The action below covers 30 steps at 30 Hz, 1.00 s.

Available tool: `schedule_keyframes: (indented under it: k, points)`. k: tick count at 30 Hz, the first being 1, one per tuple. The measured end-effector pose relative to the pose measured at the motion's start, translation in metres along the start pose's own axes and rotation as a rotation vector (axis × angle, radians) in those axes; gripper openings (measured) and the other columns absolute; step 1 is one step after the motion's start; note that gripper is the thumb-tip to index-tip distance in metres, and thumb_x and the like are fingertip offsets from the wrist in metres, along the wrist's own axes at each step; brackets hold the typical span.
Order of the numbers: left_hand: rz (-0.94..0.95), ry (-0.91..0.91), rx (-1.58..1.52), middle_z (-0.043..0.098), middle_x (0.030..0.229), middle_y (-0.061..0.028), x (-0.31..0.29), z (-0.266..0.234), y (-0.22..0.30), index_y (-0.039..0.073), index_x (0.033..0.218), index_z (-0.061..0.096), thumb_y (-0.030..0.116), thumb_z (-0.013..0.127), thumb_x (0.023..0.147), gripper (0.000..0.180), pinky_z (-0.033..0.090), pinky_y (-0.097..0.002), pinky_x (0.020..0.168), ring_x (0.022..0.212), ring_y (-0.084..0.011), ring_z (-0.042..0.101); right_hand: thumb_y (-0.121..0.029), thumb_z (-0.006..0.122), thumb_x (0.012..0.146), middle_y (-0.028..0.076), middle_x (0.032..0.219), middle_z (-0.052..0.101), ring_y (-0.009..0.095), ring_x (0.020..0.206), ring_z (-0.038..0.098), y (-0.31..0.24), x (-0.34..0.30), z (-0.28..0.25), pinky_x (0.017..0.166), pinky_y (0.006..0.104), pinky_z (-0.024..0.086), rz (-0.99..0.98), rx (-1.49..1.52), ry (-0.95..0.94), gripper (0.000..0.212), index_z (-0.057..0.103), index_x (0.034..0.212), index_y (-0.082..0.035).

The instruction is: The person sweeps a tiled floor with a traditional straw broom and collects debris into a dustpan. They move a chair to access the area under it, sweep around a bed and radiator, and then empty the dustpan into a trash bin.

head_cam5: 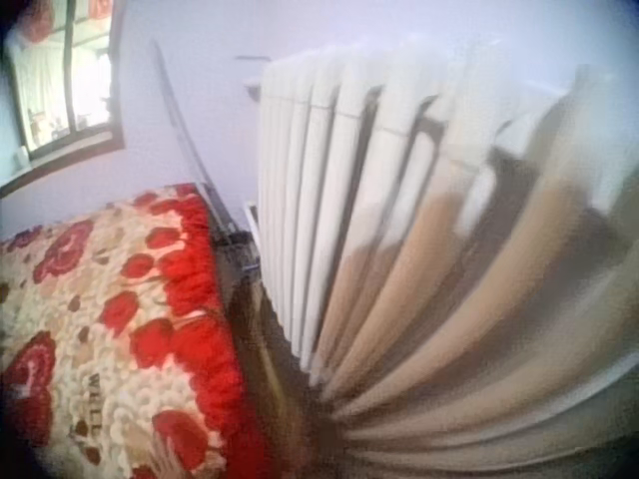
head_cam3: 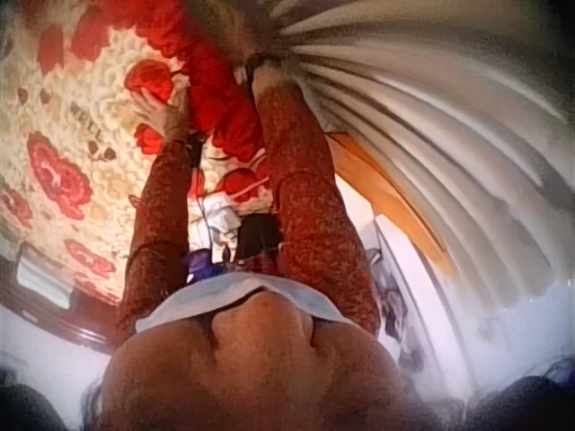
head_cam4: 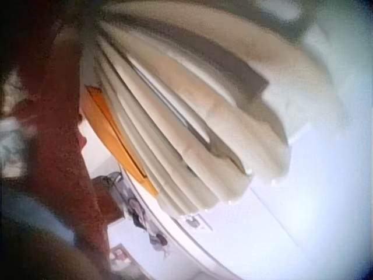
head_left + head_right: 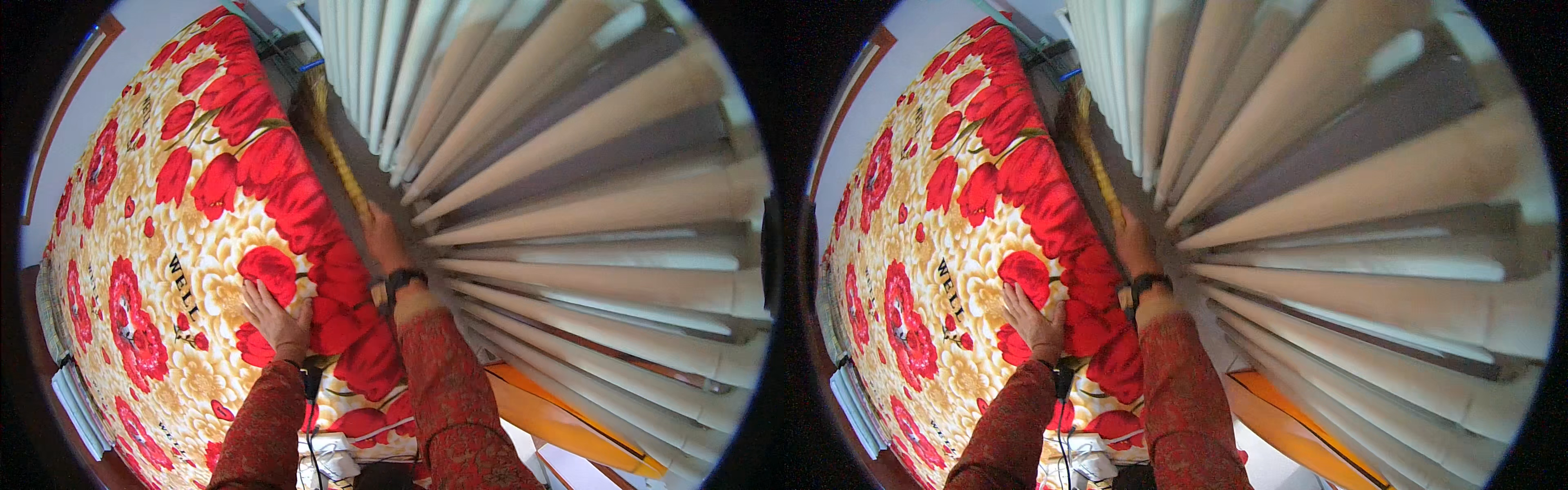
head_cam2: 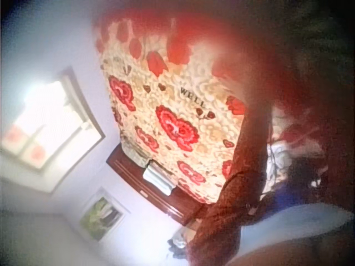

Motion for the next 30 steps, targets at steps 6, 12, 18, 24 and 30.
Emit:
schedule_keyframes:
  k: [6,12,18,24,30]
  points:
    - [0.013,-0.003,-0.036,0.019,0.154,-0.0216,0.001,0.0,0.002,-0.001,0.145,0.022,0.053,0.068,0.073,0.101,0.008,-0.0539,0.116,0.144,-0.0374,0.014,-0.024,0.05,0.095,0.022,0.098,0.066,0.043,0.092,0.062,-0.004,0.075,0.043,0.076,0.0496,0.05,0.126,-0.003,-0.102,0.034,0.055,0.122,-0.004]
    - [-0.005,-0.017,-0.012,0.018,0.154,-0.0222,0.002,-0.002,0.004,0.001,0.146,0.022,0.052,0.068,0.073,0.1,0.008,-0.0519,0.116,0.144,-0.0365,0.015,-0.022,0.043,0.096,0.029,0.102,0.063,0.044,0.099,0.06,0.027,-0.026,0.005,0.084,0.0498,0.048,0.178,-0.212,-0.068,0.033,0.055,0.121,-0.004]
    - [0.006,0.037,-0.041,0.018,0.155,-0.02,0.001,-0.009,0.008,0.004,0.148,0.021,0.048,0.068,0.077,0.095,0.008,-0.0521,0.116,0.144,-0.0348,0.015,-0.022,0.043,0.096,0.027,0.102,0.064,0.044,0.098,0.06,0.077,-0.159,-0.031,0.081,0.0509,0.048,0.27,-0.233,-0.158,0.037,0.047,0.131,-0.011]
    - [0.022,0.044,-0.019,0.021,0.154,-0.0215,-0.002,-0.004,0.002,0.002,0.146,0.025,0.056,0.063,0.078,0.095,0.01,-0.0555,0.114,0.144,-0.0364,0.016,-0.028,0.043,0.096,0.029,0.101,0.063,0.046,0.097,0.06,0.112,-0.305,-0.068,0.083,0.0517,0.047,0.465,-0.254,-0.168,0.044,0.043,0.137,-0.011]
    - [0.025,0.067,0.004,0.024,0.153,-0.0201,-0.002,-0.003,0.001,-0.001,0.144,0.027,0.06,0.063,0.078,0.097,0.009,-0.0539,0.115,0.144,-0.0354,0.017,-0.033,0.039,0.097,0.028,0.1,0.064,0.047,0.093,0.061,0.118,-0.417,-0.102,0.08,0.0557,0.047,0.558,-0.35,-0.208,0.042,0.046,0.131,-0.01]
Point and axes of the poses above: each hand's wrist, its own x-axis towards the middle knuckle, its own z-axis out of the palm, y = z × x, the point moved 10 cm from there along x, towards the middle knuckle
